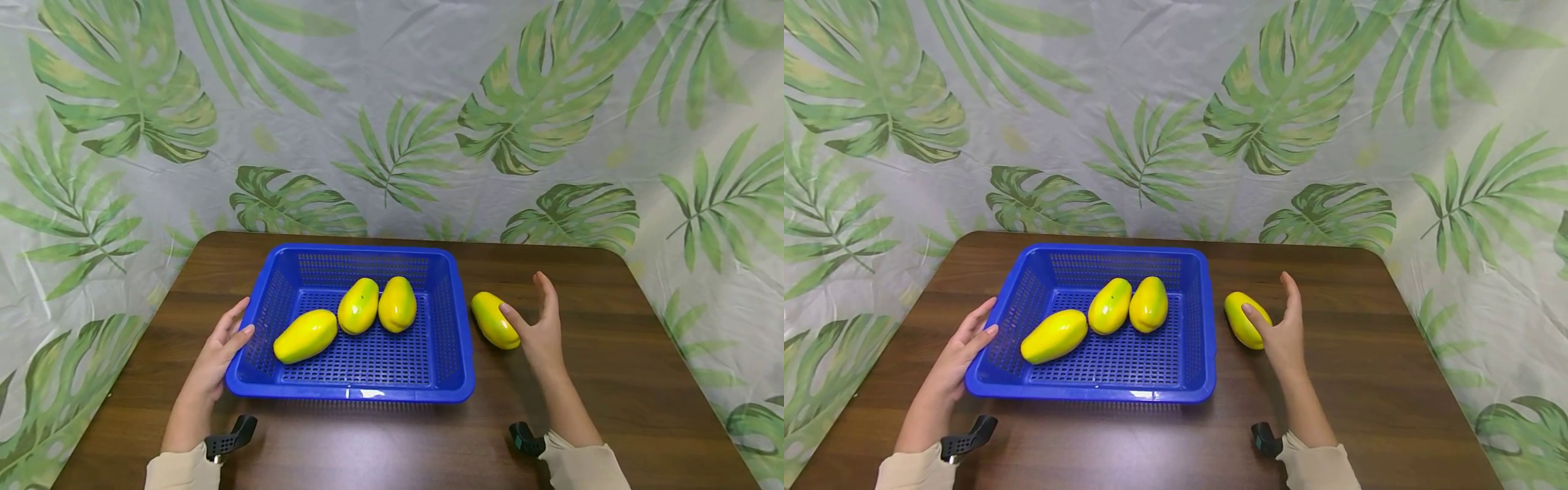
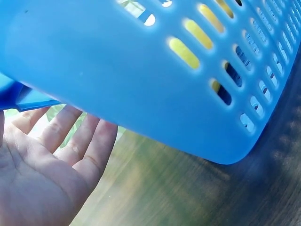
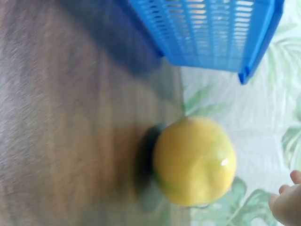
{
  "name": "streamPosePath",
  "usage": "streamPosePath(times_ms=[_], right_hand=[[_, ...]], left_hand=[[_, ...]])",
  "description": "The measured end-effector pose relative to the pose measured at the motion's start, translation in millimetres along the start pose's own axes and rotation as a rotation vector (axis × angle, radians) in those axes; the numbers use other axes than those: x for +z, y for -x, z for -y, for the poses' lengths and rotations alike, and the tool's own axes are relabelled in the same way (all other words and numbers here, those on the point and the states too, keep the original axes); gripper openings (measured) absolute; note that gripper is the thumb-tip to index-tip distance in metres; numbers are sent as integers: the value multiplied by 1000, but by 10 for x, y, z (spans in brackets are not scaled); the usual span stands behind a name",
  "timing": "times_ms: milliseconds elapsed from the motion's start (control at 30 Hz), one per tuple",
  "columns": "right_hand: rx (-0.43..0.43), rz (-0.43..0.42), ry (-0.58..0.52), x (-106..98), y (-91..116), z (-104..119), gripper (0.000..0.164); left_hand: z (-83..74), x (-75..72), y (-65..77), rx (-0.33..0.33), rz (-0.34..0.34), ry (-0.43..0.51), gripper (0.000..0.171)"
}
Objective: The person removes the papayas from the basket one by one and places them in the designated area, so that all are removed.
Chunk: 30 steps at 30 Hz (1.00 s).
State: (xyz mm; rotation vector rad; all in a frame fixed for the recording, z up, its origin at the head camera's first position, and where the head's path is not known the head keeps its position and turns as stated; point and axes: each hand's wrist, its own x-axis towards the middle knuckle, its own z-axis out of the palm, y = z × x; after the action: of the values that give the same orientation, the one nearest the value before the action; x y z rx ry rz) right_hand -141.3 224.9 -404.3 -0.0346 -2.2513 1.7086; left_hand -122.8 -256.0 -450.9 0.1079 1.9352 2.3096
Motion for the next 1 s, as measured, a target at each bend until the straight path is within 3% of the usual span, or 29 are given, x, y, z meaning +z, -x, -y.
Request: streamPosePath(times_ms=[467, 1000], right_hand=[[-133, 160, -25, 203, -50, 461, 80], [-146, 360, 41, 500, -166, 589, 88]], left_hand=[[-16, 1, 9, 1, -1, 2, 52], [-52, 24, 13, 7, 0, 10, 53]])
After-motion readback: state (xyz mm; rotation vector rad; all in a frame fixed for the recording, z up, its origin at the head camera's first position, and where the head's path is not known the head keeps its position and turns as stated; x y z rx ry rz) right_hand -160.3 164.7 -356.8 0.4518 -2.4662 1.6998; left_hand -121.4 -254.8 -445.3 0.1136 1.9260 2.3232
